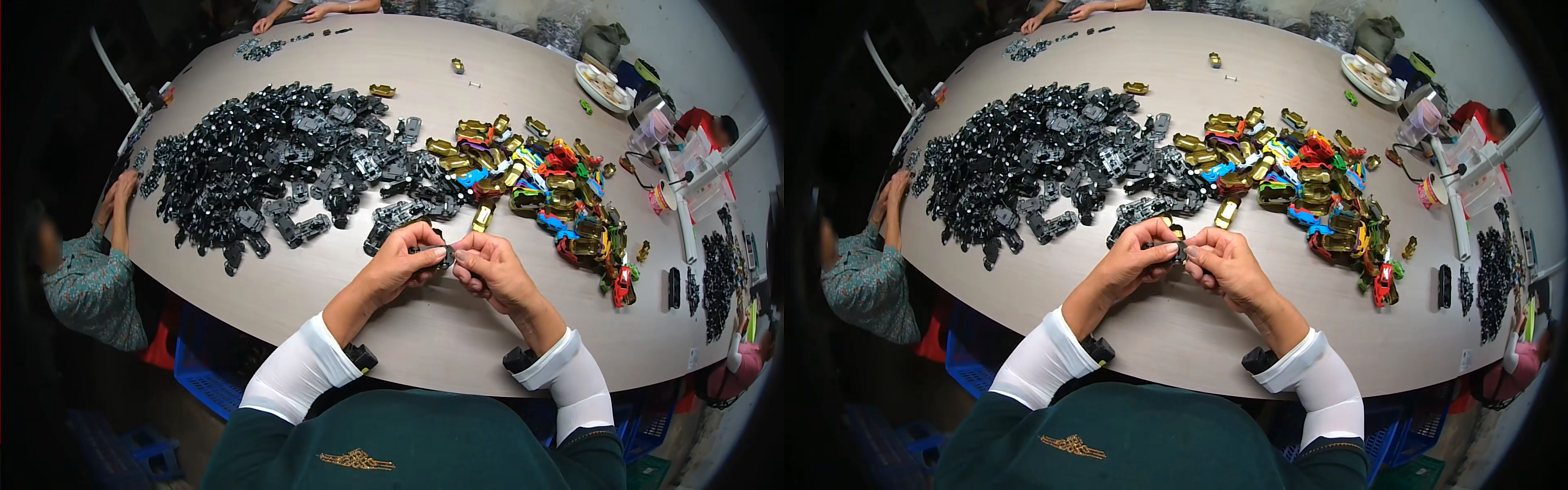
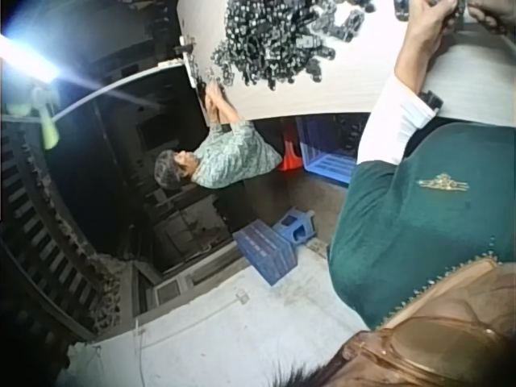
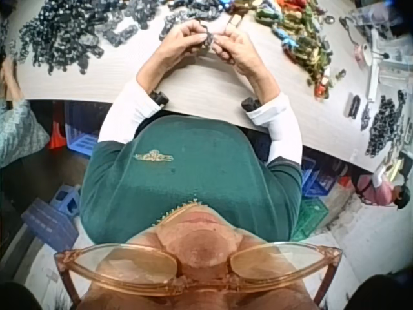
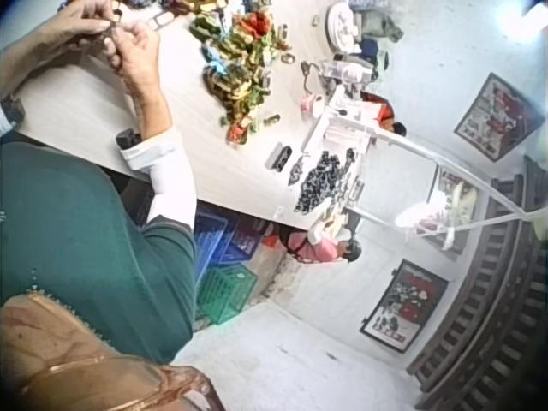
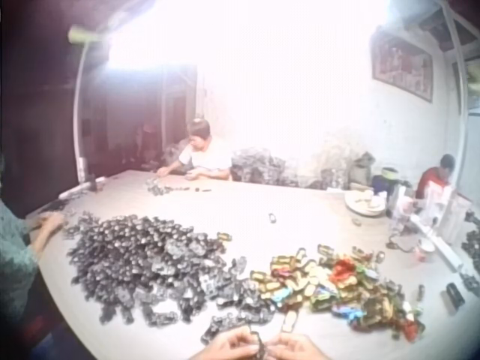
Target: The person assembles small toy cars by hand at a table. They pick up a black chassis and a colored body, fit the two parts together, and place the completed unit on the table. The process is repeated continuously with different colored bodies.
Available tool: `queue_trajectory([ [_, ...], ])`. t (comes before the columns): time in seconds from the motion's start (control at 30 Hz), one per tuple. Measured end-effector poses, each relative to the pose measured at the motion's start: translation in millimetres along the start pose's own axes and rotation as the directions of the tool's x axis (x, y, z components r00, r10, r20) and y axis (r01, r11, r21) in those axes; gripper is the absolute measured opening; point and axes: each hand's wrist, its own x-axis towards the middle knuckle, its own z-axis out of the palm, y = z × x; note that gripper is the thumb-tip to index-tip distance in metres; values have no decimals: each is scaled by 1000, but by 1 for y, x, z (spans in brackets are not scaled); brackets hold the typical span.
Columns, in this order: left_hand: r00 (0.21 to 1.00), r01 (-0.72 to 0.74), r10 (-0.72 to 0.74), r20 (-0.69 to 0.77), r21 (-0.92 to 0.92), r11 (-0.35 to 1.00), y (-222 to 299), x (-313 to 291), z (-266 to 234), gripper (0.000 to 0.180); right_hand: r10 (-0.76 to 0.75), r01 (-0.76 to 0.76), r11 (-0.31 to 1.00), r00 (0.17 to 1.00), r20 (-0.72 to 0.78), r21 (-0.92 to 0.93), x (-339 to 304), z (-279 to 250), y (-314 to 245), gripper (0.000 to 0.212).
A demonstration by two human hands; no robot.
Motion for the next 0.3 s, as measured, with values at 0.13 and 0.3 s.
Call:
queue_trajectory([
  [0.13, 999, -30, 33, -31, 75, 997, -3, 0, 0, 15, -160, 136, 946, 985, -58, -294, 6, -2, 15, 9],
  [0.3, 963, -200, 264, -58, 502, 841, -12, 5, -2, 11, -205, 150, 882, 976, -78, -447, 11, -4, 22, 9],
])
